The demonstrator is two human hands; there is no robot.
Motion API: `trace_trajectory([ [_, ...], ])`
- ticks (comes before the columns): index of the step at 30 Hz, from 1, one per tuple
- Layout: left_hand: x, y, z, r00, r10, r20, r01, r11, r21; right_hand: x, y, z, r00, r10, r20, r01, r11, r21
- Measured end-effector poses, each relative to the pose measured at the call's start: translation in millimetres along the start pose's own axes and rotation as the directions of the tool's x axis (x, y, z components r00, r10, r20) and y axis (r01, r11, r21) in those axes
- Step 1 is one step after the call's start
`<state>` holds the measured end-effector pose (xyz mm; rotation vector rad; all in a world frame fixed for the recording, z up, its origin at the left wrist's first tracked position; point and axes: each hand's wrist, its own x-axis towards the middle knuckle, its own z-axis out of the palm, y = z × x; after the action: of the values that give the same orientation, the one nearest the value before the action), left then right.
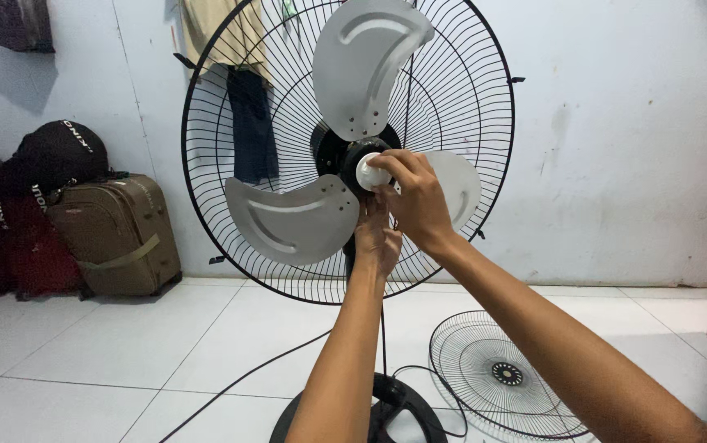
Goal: The person wipes the plastic blades of a disassembled standing fan with a cloth, then fits the blade assembly onto the fan motor on the floor and tightens the center cap nut by hand. They then pick up the front grille cover from the floor.
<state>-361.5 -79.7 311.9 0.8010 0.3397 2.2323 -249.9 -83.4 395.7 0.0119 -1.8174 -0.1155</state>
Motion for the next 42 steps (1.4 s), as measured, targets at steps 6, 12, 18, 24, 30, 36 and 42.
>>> trace_trajectory([
  [6, 1, -1, -3, 0.994, 0.021, 0.103, -0.011, 0.995, -0.100, 3, 5, -1, 0.998, -0.068, 0.017, 0.067, 0.998, 0.007],
  [12, -4, 4, 1, 0.996, 0.040, 0.085, -0.050, 0.991, 0.123, 4, 3, -6, 0.989, -0.142, 0.049, 0.140, 0.989, 0.044],
  [18, -6, 9, 2, 0.983, 0.046, 0.177, -0.040, 0.998, -0.037, 8, 6, -6, 0.982, -0.169, 0.086, 0.157, 0.979, 0.133],
  [24, -13, 12, 4, 0.983, 0.041, 0.180, -0.050, 0.998, 0.047, 7, 7, -4, 0.976, -0.183, 0.115, 0.166, 0.975, 0.148],
  [30, -16, 17, 9, 0.982, 0.035, 0.184, -0.024, 0.998, -0.062, 5, 8, -1, 0.980, -0.169, 0.108, 0.152, 0.977, 0.151],
  [36, -15, 20, 17, 0.997, 0.029, 0.075, -0.029, 1.000, 0.000, -1, 10, -4, 0.987, -0.157, 0.012, 0.156, 0.985, 0.080],
  [42, -11, 15, 12, 0.998, 0.031, 0.049, -0.028, 0.998, -0.056, -1, 14, -6, 0.992, -0.116, 0.050, 0.117, 0.993, 0.001],
])
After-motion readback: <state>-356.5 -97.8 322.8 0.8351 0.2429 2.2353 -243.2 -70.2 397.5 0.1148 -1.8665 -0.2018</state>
